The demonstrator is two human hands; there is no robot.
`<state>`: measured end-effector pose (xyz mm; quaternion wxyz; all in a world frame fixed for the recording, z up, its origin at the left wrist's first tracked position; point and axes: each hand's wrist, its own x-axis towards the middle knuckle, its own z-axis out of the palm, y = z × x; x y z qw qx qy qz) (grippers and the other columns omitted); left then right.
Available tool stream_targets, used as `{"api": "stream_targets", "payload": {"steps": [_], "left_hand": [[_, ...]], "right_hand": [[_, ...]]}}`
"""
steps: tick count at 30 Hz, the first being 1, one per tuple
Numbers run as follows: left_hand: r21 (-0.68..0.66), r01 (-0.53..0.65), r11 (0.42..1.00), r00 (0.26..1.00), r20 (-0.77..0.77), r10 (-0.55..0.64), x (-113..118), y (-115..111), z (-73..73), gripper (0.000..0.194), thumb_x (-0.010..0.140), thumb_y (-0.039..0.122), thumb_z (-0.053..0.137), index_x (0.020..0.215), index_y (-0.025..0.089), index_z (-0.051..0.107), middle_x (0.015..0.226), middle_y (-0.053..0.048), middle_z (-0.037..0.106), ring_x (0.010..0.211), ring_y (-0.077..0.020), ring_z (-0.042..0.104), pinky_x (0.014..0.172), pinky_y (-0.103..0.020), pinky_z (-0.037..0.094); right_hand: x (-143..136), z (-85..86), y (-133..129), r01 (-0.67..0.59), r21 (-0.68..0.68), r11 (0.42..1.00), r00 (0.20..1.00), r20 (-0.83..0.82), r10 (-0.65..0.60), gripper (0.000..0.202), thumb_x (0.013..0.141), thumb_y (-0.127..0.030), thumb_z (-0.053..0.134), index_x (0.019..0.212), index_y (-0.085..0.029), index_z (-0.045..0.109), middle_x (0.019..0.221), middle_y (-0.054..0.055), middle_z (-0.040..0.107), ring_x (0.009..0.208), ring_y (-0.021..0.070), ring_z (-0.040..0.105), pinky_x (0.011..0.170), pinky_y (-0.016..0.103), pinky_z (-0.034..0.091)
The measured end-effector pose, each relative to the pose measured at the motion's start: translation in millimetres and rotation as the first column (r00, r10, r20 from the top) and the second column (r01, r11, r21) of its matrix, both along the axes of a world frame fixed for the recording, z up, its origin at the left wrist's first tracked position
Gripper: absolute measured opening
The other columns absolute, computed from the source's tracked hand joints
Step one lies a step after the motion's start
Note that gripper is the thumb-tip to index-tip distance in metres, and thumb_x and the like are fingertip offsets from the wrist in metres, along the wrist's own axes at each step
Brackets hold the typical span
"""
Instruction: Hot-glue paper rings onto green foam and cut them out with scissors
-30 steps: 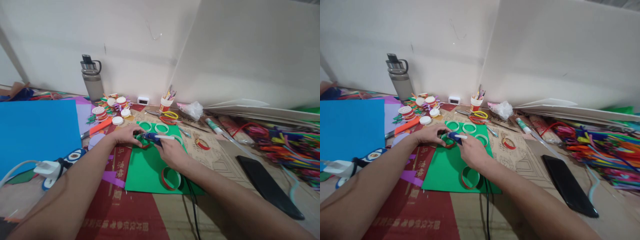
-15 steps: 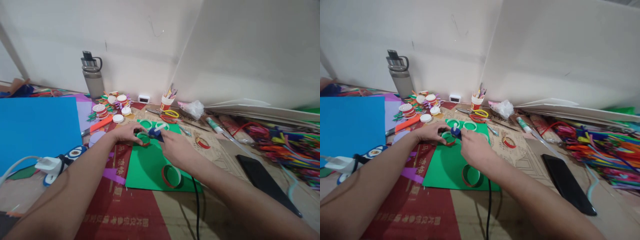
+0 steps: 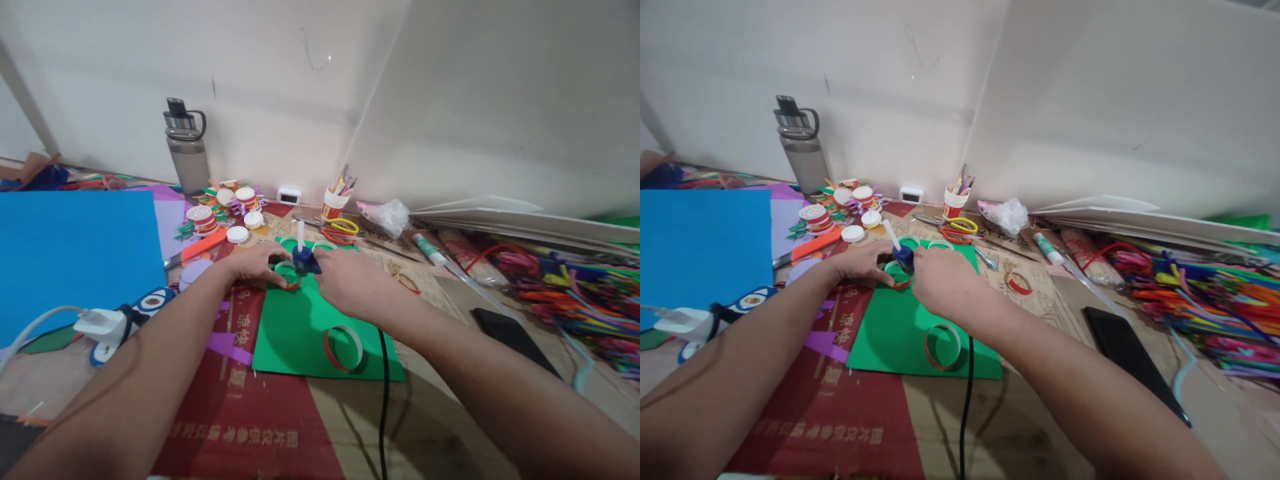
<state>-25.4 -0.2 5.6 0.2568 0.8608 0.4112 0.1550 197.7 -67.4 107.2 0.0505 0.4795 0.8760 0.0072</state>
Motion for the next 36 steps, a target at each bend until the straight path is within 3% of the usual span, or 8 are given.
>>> {"api": "stream_targets", "payload": {"steps": [6,17,23,36], "left_hand": [[0.012,0.01,1.0,1.0,-0.006,-0.01,-0.6,1.5,-0.7,0.056,0.067,0.052,0.079,0.111,0.019,0.066,0.112,-0.007,0.063,0.105,-0.026,0.055,0.089,-0.034,0.041],[0.006,0.021,1.0,1.0,-0.021,-0.021,3.1,-3.6,6.1,0.053,0.068,0.049,0.079,0.112,0.021,0.067,0.107,-0.003,0.063,0.101,-0.022,0.055,0.087,-0.03,0.04],[0.022,0.019,1.0,1.0,-0.023,-0.018,1.5,-1.2,3.4,0.053,0.067,0.049,0.079,0.111,0.022,0.066,0.11,-0.003,0.063,0.103,-0.0224,0.054,0.088,-0.03,0.039],[0.005,-0.001,1.0,0.999,-0.039,0.001,1.1,-0.5,2.9,0.055,0.066,0.048,0.08,0.112,0.023,0.065,0.102,-0.002,0.059,0.097,-0.0203,0.053,0.085,-0.029,0.041]], "right_hand": [[1.9,0.3,4.5,-0.039,0.033,0.999,0.999,-0.027,0.04,0.025,0.087,-0.02,0.049,0.107,-0.014,0.063,0.095,0.014,0.073,0.083,0.0279,0.069,0.062,0.033,0.044],[21.9,-17.4,1.4,-0.033,0.012,0.999,0.982,-0.184,0.035,0.029,0.092,-0.024,0.046,0.114,-0.012,0.061,0.12,0.016,0.068,0.11,0.0291,0.063,0.09,0.038,0.046],[16.3,-23.1,1.2,-0.018,0.0,1.0,0.983,-0.18,0.017,0.022,0.091,-0.02,0.048,0.108,-0.013,0.061,0.104,0.014,0.07,0.093,0.0257,0.067,0.076,0.034,0.047],[19.2,-67.8,5.9,0.014,0.046,0.999,0.934,-0.358,0.003,0.024,0.095,-0.027,0.049,0.112,-0.015,0.061,0.11,0.014,0.068,0.102,0.0259,0.063,0.085,0.035,0.045]]}}
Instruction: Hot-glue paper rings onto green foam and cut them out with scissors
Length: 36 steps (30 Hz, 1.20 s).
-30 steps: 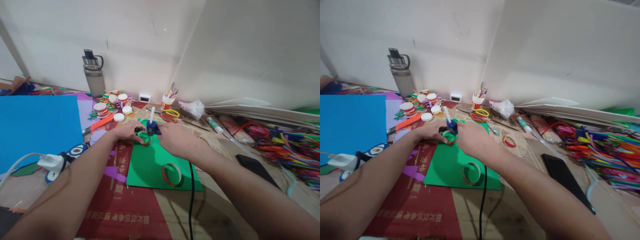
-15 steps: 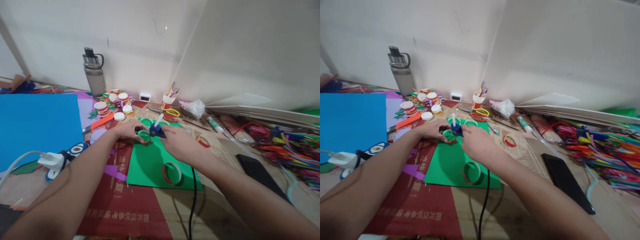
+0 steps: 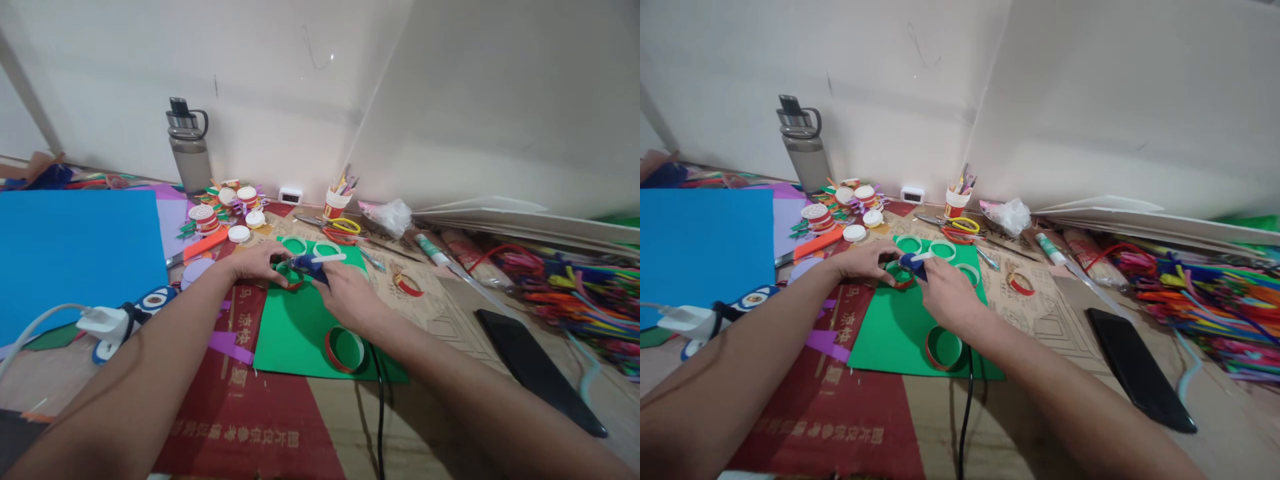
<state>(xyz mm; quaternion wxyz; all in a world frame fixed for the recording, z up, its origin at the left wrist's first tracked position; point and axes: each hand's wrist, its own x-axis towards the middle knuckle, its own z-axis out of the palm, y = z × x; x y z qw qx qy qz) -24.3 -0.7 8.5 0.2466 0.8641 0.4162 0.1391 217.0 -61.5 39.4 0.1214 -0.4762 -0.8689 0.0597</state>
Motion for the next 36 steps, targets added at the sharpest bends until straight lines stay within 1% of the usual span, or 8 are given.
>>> {"api": "stream_targets", "payload": {"steps": [3,7,13,16,22,26,31,36], "left_hand": [[-0.003,0.0,1.0,1.0,-0.004,0.0,0.6,-0.5,1.2,0.057,0.066,0.046,0.081,0.115,0.021,0.064,0.102,-0.003,0.059,0.098,-0.0207,0.054,0.086,-0.029,0.041],[-0.002,0.002,1.0,1.0,-0.004,-0.002,0.7,-0.4,1.7,0.061,0.066,0.047,0.081,0.117,0.017,0.065,0.104,-0.005,0.06,0.1,-0.0226,0.054,0.088,-0.031,0.041],[-0.005,0.009,1.0,1.0,0.013,-0.009,0.1,-0.8,1.5,0.06,0.067,0.046,0.081,0.119,0.021,0.063,0.112,-0.006,0.061,0.108,-0.0236,0.054,0.095,-0.033,0.039],[-0.002,0.011,1.0,1.0,0.014,-0.011,0.0,-0.5,1.4,0.059,0.067,0.047,0.081,0.117,0.021,0.064,0.11,-0.005,0.062,0.106,-0.0233,0.055,0.093,-0.033,0.04],[0.004,0.003,1.0,1.0,-0.001,-0.003,0.3,-0.1,2.6,0.056,0.066,0.049,0.081,0.111,0.019,0.065,0.105,-0.004,0.061,0.101,-0.0219,0.055,0.089,-0.031,0.041],[0.009,0.008,1.0,1.0,0.014,-0.008,0.2,0.2,2.5,0.058,0.065,0.049,0.081,0.112,0.019,0.065,0.105,-0.004,0.061,0.1,-0.0219,0.055,0.089,-0.031,0.042],[0.029,0.015,0.999,1.0,0.025,-0.015,-1.2,1.5,-1.4,0.059,0.065,0.05,0.081,0.113,0.021,0.065,0.103,-0.004,0.061,0.1,-0.0219,0.055,0.09,-0.032,0.042],[0.038,0.005,0.999,1.0,0.02,-0.006,-1.7,1.4,-1.7,0.058,0.065,0.052,0.081,0.111,0.019,0.065,0.103,-0.004,0.06,0.098,-0.0217,0.055,0.088,-0.031,0.042]], "right_hand": [[-0.1,-5.4,1.8,0.006,-0.016,1.0,0.999,-0.032,-0.007,0.024,0.095,-0.029,0.049,0.11,-0.015,0.062,0.109,0.014,0.069,0.1,0.0263,0.064,0.084,0.035,0.045],[-1.2,-8.4,3.8,-0.004,-0.049,0.999,0.997,-0.075,0.0,0.025,0.095,-0.029,0.05,0.112,-0.015,0.062,0.11,0.015,0.068,0.102,0.0269,0.063,0.086,0.035,0.045],[-3.0,-10.0,5.2,-0.036,-0.111,0.993,0.983,-0.185,0.015,0.023,0.093,-0.026,0.054,0.111,-0.014,0.062,0.11,0.015,0.068,0.105,0.0264,0.063,0.088,0.036,0.046],[-3.1,-10.4,7.1,-0.052,-0.129,0.99,0.971,-0.237,0.02,0.022,0.092,-0.025,0.055,0.11,-0.014,0.061,0.112,0.015,0.068,0.107,0.0264,0.062,0.089,0.035,0.045],[-0.7,-11.0,8.4,-0.023,-0.168,0.985,0.952,-0.305,-0.03,0.019,0.091,-0.023,0.055,0.108,-0.015,0.06,0.111,0.014,0.069,0.103,0.0251,0.063,0.085,0.034,0.045],[-0.1,-10.7,7.6,-0.033,-0.192,0.981,0.949,-0.314,-0.029,0.021,0.091,-0.023,0.055,0.109,-0.015,0.059,0.11,0.013,0.069,0.099,0.0249,0.064,0.082,0.034,0.045],[-1.6,-10.3,8.4,-0.04,-0.222,0.974,0.942,-0.333,-0.037,0.026,0.091,-0.023,0.055,0.115,-0.014,0.058,0.113,0.013,0.069,0.102,0.0255,0.064,0.083,0.034,0.045],[-2.6,-11.7,9.6,0.008,-0.233,0.972,0.949,-0.306,-0.081,0.024,0.091,-0.026,0.055,0.112,-0.014,0.059,0.11,0.014,0.07,0.099,0.0265,0.064,0.08,0.034,0.045]]}}
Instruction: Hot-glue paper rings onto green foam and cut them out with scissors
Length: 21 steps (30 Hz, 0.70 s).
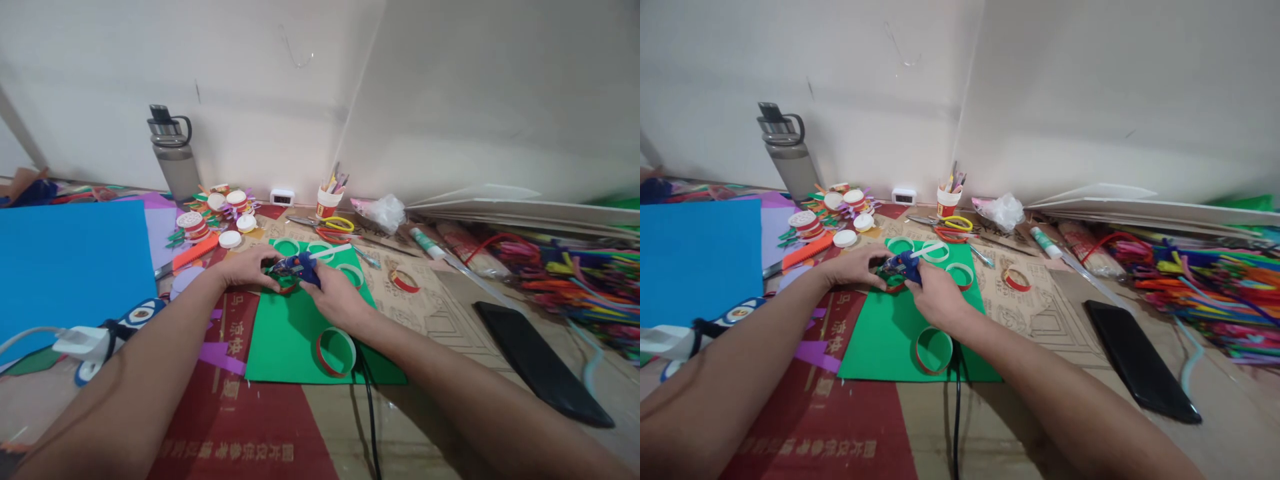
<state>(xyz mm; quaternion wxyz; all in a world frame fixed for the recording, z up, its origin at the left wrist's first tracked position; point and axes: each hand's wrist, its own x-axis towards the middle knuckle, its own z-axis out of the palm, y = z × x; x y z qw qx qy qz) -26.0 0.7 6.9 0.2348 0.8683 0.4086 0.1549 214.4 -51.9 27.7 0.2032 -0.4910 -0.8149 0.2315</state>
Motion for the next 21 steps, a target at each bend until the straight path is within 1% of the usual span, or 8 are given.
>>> {"api": "stream_targets", "payload": {"steps": [5,10,17,21], "left_hand": [[0.004,0.008,1.0,1.0,-0.014,-0.008,0.5,-0.6,1.7,0.053,0.067,0.051,0.079,0.106,0.018,0.064,0.099,-0.003,0.059,0.095,-0.02,0.054,0.085,-0.029,0.042],[-0.003,0.01,1.0,1.0,-0.022,-0.01,0.9,-1.6,3.2,0.05,0.068,0.05,0.079,0.105,0.019,0.064,0.099,-0.003,0.059,0.096,-0.0202,0.054,0.085,-0.03,0.042],[-0.008,-0.005,1.0,1.0,-0.004,0.005,-0.5,-0.3,0.6,0.058,0.066,0.049,0.08,0.113,0.02,0.064,0.105,-0.004,0.06,0.101,-0.022,0.056,0.089,-0.032,0.042],[0.0,0.007,1.0,1.0,0.008,-0.007,-1.0,0.6,-0.5,0.058,0.066,0.048,0.081,0.115,0.021,0.064,0.106,-0.005,0.061,0.101,-0.0222,0.056,0.09,-0.033,0.042]], "right_hand": [[-0.1,-0.3,-1.1,0.01,0.039,0.999,1.0,0.01,-0.011,0.024,0.091,-0.025,0.054,0.112,-0.014,0.059,0.112,0.014,0.069,0.101,0.0255,0.064,0.083,0.034,0.044],[-0.4,1.2,-3.1,0.023,0.053,0.998,0.999,0.041,-0.026,0.024,0.092,-0.024,0.053,0.113,-0.014,0.058,0.115,0.016,0.068,0.105,0.0259,0.062,0.086,0.034,0.044],[-1.3,0.8,-1.0,-0.032,0.04,0.999,0.999,0.013,0.031,0.023,0.091,-0.023,0.055,0.111,-0.014,0.059,0.114,0.014,0.068,0.105,0.025,0.063,0.088,0.034,0.045],[0.5,-0.5,0.4,-0.075,0.03,0.997,0.997,-0.012,0.075,0.024,0.091,-0.023,0.055,0.112,-0.013,0.06,0.114,0.014,0.069,0.104,0.0251,0.063,0.087,0.033,0.045]]}}
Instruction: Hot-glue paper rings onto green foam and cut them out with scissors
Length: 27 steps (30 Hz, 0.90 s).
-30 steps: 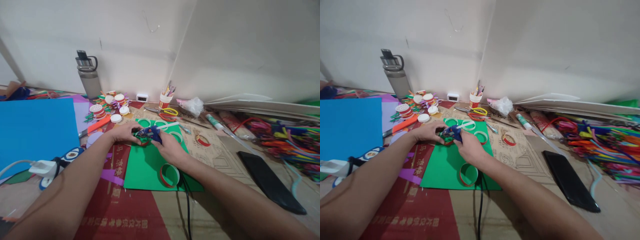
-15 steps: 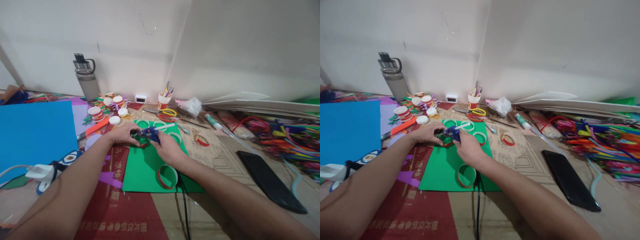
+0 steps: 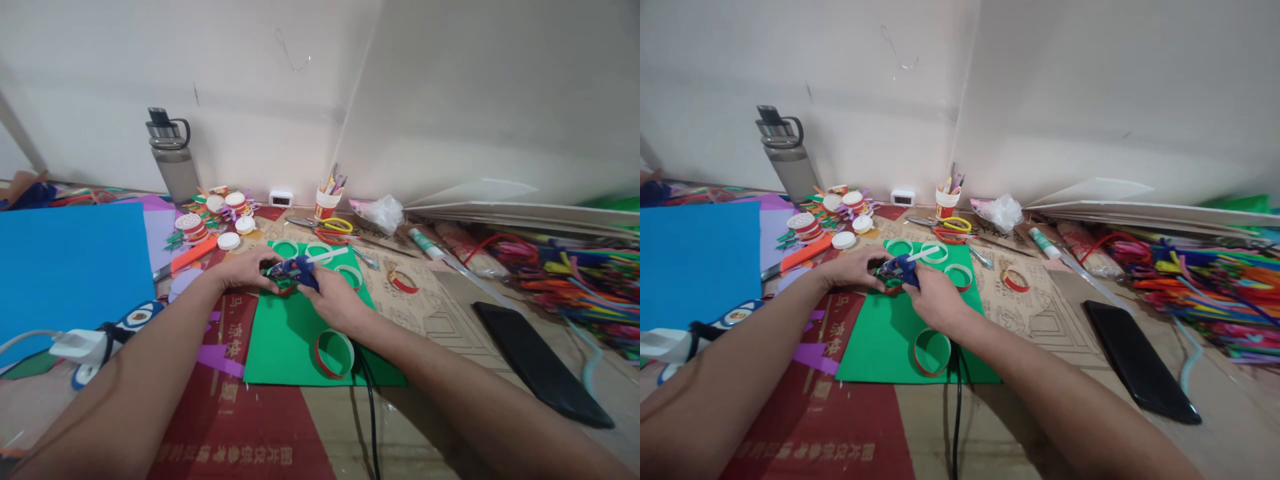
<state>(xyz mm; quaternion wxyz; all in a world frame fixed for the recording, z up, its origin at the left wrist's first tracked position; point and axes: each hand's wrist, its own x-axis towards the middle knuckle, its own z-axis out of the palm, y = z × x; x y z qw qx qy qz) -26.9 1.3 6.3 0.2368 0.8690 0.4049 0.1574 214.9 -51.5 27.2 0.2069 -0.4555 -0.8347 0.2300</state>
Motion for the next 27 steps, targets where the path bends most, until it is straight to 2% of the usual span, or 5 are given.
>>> {"api": "stream_targets", "payload": {"steps": [6,10,18,27], "left_hand": [[-0.009,-0.004,1.0,1.0,-0.019,0.004,0.9,-1.1,2.6,0.06,0.067,0.051,0.08,0.114,0.019,0.064,0.105,-0.005,0.06,0.1,-0.0229,0.055,0.088,-0.033,0.042],[-0.011,-0.006,1.0,1.0,-0.026,0.006,1.7,-2.3,3.2,0.054,0.067,0.05,0.079,0.11,0.019,0.065,0.102,-0.004,0.06,0.097,-0.0212,0.055,0.087,-0.031,0.042],[-0.009,0.002,1.0,1.0,-0.018,-0.002,1.4,-3.1,3.8,0.055,0.067,0.048,0.08,0.113,0.022,0.065,0.099,-0.002,0.059,0.097,-0.0208,0.055,0.088,-0.03,0.041],[-0.022,0.005,1.0,0.999,-0.034,-0.006,2.2,-2.6,4.7,0.058,0.068,0.049,0.079,0.115,0.019,0.064,0.102,-0.004,0.059,0.099,-0.022,0.055,0.088,-0.032,0.041]], "right_hand": [[0.2,-0.6,1.0,0.021,0.045,0.999,0.999,0.031,-0.022,0.025,0.091,-0.025,0.055,0.113,-0.014,0.059,0.116,0.013,0.068,0.105,0.0247,0.063,0.088,0.034,0.045],[1.0,2.0,-0.7,0.054,0.075,0.996,0.991,0.117,-0.062,0.025,0.093,-0.026,0.051,0.113,-0.013,0.059,0.116,0.016,0.067,0.106,0.0254,0.062,0.088,0.035,0.044],[8.5,1.3,-7.8,0.086,0.151,0.985,0.963,0.241,-0.121,0.026,0.095,-0.03,0.047,0.112,-0.015,0.059,0.112,0.015,0.068,0.101,0.0272,0.064,0.084,0.036,0.046],[-0.1,4.0,-8.6,0.068,0.119,0.991,0.965,0.244,-0.095,0.028,0.096,-0.03,0.046,0.113,-0.014,0.06,0.108,0.017,0.069,0.104,0.0285,0.064,0.083,0.036,0.047]]}}
